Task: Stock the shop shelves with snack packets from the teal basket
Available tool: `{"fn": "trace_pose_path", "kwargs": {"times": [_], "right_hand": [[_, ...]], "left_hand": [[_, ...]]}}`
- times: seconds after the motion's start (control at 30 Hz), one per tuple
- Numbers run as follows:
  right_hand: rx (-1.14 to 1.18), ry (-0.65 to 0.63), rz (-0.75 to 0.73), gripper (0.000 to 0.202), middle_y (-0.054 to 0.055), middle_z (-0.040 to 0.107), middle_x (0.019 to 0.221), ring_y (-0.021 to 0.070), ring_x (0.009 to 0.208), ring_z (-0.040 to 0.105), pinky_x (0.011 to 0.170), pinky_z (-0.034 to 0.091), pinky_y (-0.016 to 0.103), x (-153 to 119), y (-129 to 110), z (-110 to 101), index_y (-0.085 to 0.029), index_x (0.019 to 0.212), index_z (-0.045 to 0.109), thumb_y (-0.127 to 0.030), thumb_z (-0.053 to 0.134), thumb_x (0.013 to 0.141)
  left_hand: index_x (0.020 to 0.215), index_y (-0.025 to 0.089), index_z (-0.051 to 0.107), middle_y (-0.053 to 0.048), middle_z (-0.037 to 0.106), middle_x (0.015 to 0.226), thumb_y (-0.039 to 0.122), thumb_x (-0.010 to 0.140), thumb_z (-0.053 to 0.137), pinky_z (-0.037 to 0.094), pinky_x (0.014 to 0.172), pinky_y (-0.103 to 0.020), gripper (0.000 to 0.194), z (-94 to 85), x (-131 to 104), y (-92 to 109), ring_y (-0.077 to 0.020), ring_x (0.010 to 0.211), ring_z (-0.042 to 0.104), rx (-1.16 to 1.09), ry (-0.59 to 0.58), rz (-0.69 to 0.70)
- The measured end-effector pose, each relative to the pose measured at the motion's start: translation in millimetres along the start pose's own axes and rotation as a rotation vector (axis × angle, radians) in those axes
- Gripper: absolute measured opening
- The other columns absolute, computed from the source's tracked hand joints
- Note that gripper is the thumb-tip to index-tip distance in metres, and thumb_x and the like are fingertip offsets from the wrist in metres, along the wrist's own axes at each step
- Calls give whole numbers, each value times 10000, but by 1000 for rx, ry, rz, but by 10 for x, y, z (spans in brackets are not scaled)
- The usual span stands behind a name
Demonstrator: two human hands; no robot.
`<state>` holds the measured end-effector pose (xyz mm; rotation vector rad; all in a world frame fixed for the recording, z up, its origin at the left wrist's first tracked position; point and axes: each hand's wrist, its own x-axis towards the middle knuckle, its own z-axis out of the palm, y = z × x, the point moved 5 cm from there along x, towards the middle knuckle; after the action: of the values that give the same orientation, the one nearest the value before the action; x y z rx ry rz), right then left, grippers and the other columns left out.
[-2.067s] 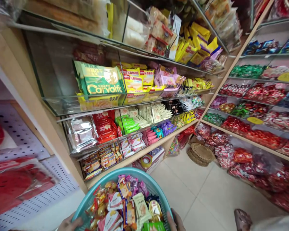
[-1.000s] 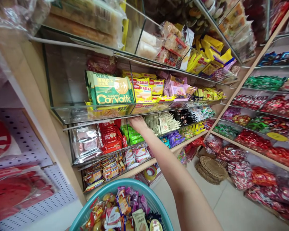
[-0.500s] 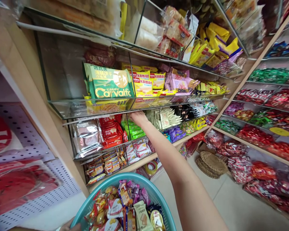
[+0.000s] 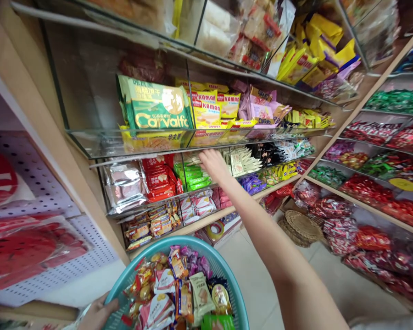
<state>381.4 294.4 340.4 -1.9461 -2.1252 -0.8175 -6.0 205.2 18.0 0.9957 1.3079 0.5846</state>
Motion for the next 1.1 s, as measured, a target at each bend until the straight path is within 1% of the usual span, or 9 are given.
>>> {"fn": "trace_pose_path", "kwargs": {"times": [0.17, 0.27, 0.33, 0.4, 0.5, 0.57, 0.67, 0.9, 1.1], "right_hand": [[115, 266, 25, 269, 156, 591, 1143, 299, 1077, 500, 909, 395, 422, -497, 248, -258, -131, 1144, 547, -223, 526, 892], [250, 425, 87, 259, 137, 601, 1134, 280, 1080, 515, 922, 407, 431, -959, 216, -365, -162, 1137, 553, -234, 534, 889], [403, 486, 201, 259, 117, 614, 1119, 267, 1075, 533, 927, 418, 432, -1329, 93, -339, -188, 1120, 569, -266, 574, 873], [632, 497, 416, 265, 89, 643, 1053, 253, 1011, 575, 911, 441, 425, -1721, -79, -192, -205, 1047, 601, -325, 662, 819], [1237, 355, 792, 364, 73, 692, 1043, 234, 946, 631, 857, 490, 393, -2260, -460, 246, -207, 1036, 617, -409, 727, 754], [1638, 135, 1013, 392, 74, 713, 1028, 227, 911, 659, 831, 507, 377, -2533, -789, 538, -199, 1053, 631, -435, 727, 754], [2004, -105, 1139, 419, 86, 728, 1003, 225, 889, 682, 828, 514, 376, -2763, -1149, 708, -183, 1099, 640, -440, 714, 776], [2117, -243, 1122, 412, 76, 734, 1012, 215, 930, 686, 874, 503, 364, -2873, -1247, 662, -190, 1130, 647, -414, 714, 791], [1885, -505, 1124, 516, 95, 736, 962, 244, 866, 687, 837, 504, 389, -3042, -1290, 813, -138, 1050, 678, -487, 774, 682]], "left_hand": [[1027, 165, 624, 19, 677, 542, 197, 642, 628, 528, 495, -327, 386, 53, -77, 1, -237, 493, 646, -16, -21, -120], [1086, 157, 591, 11, 693, 568, 184, 672, 578, 532, 505, -337, 415, 87, -107, 41, -234, 488, 646, -15, -40, -121], [1083, 150, 590, 9, 685, 548, 193, 684, 569, 527, 496, -342, 402, 103, -119, 51, -238, 479, 644, 0, -41, -130], [1080, 147, 591, 18, 673, 527, 198, 686, 571, 517, 478, -334, 397, 108, -118, 48, -234, 469, 637, 14, -35, -138], [1078, 147, 592, 29, 668, 527, 197, 680, 582, 499, 459, -309, 401, 106, -103, 47, -215, 460, 625, 27, -42, -128], [1080, 150, 594, 33, 668, 531, 197, 675, 594, 503, 467, -312, 408, 105, -102, 51, -213, 460, 625, 27, -47, -135], [1098, 168, 593, 37, 670, 541, 200, 665, 621, 525, 497, -337, 434, 106, -121, 66, -226, 478, 639, 5, -44, -154], [1096, 159, 594, 6, 692, 574, 188, 679, 627, 542, 522, -357, 420, 80, -114, 37, -239, 506, 654, 18, -34, -142], [1117, 177, 589, 3, 702, 596, 173, 692, 597, 555, 538, -371, 425, 83, -121, 29, -246, 522, 666, 31, -33, -136]]}}
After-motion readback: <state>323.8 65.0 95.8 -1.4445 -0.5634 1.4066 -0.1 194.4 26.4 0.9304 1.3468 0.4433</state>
